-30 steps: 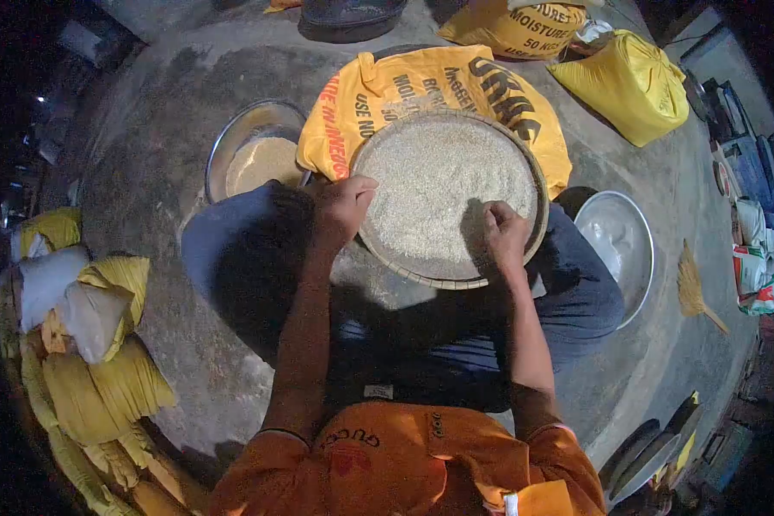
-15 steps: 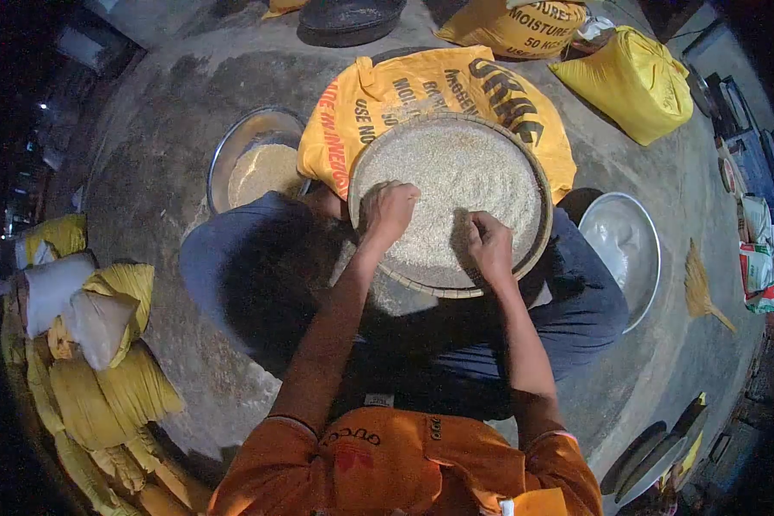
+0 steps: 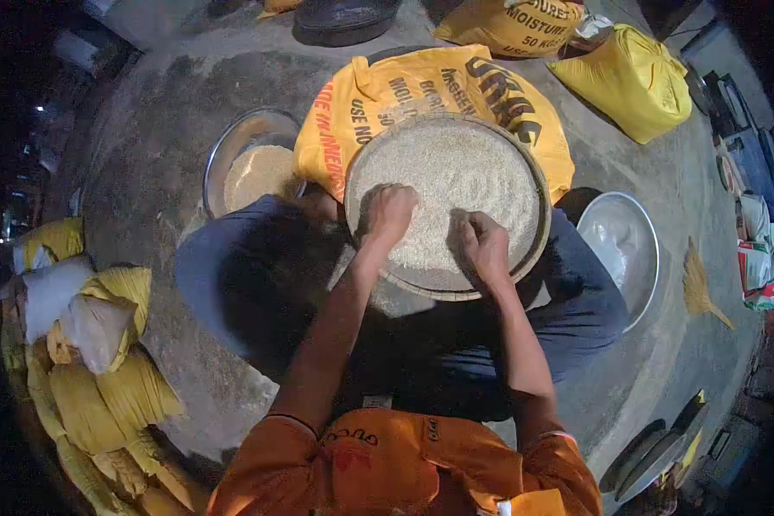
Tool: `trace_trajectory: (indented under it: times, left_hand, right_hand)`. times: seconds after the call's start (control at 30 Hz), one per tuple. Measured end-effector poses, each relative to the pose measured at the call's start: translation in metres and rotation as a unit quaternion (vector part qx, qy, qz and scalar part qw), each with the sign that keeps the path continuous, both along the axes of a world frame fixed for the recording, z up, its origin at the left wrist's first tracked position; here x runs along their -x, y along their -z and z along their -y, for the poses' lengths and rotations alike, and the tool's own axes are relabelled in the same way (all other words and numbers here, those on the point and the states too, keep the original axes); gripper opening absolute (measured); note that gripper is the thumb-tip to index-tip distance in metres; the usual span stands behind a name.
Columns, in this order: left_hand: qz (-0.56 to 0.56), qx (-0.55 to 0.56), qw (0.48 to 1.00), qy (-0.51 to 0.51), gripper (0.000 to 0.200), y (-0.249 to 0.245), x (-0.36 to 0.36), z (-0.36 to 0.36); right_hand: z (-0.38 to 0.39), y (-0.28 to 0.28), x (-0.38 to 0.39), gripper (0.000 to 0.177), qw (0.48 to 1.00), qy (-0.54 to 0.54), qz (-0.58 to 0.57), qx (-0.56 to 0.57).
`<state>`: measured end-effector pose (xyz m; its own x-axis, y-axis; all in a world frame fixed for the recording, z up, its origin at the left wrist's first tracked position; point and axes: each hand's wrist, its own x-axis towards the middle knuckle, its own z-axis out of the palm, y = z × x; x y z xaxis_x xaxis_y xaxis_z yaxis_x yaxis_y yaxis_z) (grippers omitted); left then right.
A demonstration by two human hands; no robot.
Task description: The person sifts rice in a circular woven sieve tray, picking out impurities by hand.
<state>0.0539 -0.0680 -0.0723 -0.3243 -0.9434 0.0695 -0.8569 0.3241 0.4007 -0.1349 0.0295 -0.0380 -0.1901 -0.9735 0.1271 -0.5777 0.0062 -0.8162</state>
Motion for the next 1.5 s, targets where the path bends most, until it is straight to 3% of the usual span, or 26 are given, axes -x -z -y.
trace_trajectory:
  times: [0.07, 0.13, 0.17, 0.23, 0.27, 0.33, 0.37, 0.43, 0.47, 0.53, 0.7, 0.77, 0.97, 1.17, 1.27, 1.33, 1.47, 1.5]
  left_hand:
    - [-0.026, -0.008, 0.999, -0.022, 0.016, -0.009, -0.007, -0.001]
    - [-0.179, 0.001, 0.983, -0.046, 0.018, -0.021, -0.017, -0.005]
    - [-0.178, 0.002, 0.983, -0.047, 0.018, -0.025, -0.02, -0.006]
    - [-0.242, -0.028, 0.969, -0.044, 0.018, -0.03, -0.024, -0.008]
    - [-0.241, -0.027, 0.969, -0.043, 0.018, -0.03, -0.024, -0.01]
    - [-0.28, -0.073, 0.955, -0.062, 0.019, -0.029, -0.022, -0.012]
    - [-0.279, -0.072, 0.955, -0.061, 0.019, -0.027, -0.02, -0.014]
    - [-0.363, -0.181, 0.91, -0.086, 0.024, -0.021, -0.014, -0.02]
    - [-0.363, -0.183, 0.91, -0.084, 0.024, -0.032, -0.007, -0.026]
    - [-0.463, -0.358, 0.801, -0.127, 0.026, -0.051, 0.005, -0.039]
    - [-0.488, -0.46, 0.735, -0.104, 0.026, -0.051, 0.021, -0.053]
    - [-0.554, -0.477, 0.675, -0.099, 0.026, -0.047, 0.025, -0.058]
    - [-0.568, -0.509, 0.641, -0.089, 0.021, -0.057, 0.03, -0.062]
    - [-0.564, -0.516, 0.639, -0.089, 0.022, -0.048, 0.028, -0.061]
    - [-0.567, -0.511, 0.638, -0.101, 0.02, -0.048, 0.029, -0.062]
    - [-0.564, -0.509, 0.642, -0.105, 0.019, -0.046, 0.03, -0.063]
    - [-0.561, -0.508, 0.641, -0.13, 0.017, -0.041, 0.032, -0.066]
    - [-0.561, -0.508, 0.641, -0.13, 0.017, -0.04, 0.033, -0.068]
  right_hand:
    - [0.0, 0.001, 0.0, 0.013, 1.0, 0.006, 0.013, 0.002]
    - [0.001, 0.0, 0.002, 0.015, 0.998, 0.017, 0.051, 0.032]
    - [0.001, 0.002, 0.002, 0.015, 0.998, 0.016, 0.052, 0.032]
    - [0.003, 0.011, 0.002, 0.016, 0.982, 0.022, 0.188, -0.011]
    - [0.005, 0.015, 0.004, 0.016, 0.982, 0.021, 0.189, -0.01]
    - [0.007, 0.014, 0.004, 0.013, 0.939, 0.022, 0.339, -0.06]
    - [0.006, 0.008, 0.004, 0.013, 0.939, 0.023, 0.339, -0.059]
    - [0.001, -0.008, 0.004, 0.009, 0.808, 0.009, 0.564, -0.171]
    - [0.001, -0.011, 0.002, 0.009, 0.808, 0.012, 0.564, -0.17]
    - [0.001, -0.014, 0.0, 0.008, 0.813, 0.01, 0.561, -0.152]
    - [0.001, -0.012, 0.004, 0.009, 0.834, 0.011, 0.533, -0.141]
    - [0.0, -0.014, 0.005, 0.01, 0.833, 0.011, 0.536, -0.138]
    - [-0.001, -0.016, 0.002, 0.011, 0.828, 0.006, 0.541, -0.145]
    - [-0.002, -0.013, 0.0, 0.012, 0.839, -0.002, 0.525, -0.144]
    - [-0.003, -0.017, -0.003, 0.012, 0.883, 0.0, 0.459, -0.097]
    - [-0.004, -0.021, -0.003, 0.013, 0.935, -0.028, 0.346, -0.07]
    - [-0.004, -0.006, -0.005, 0.015, 0.949, -0.018, 0.311, -0.042]
    - [-0.005, -0.005, -0.005, 0.014, 0.972, -0.024, 0.234, 0.008]
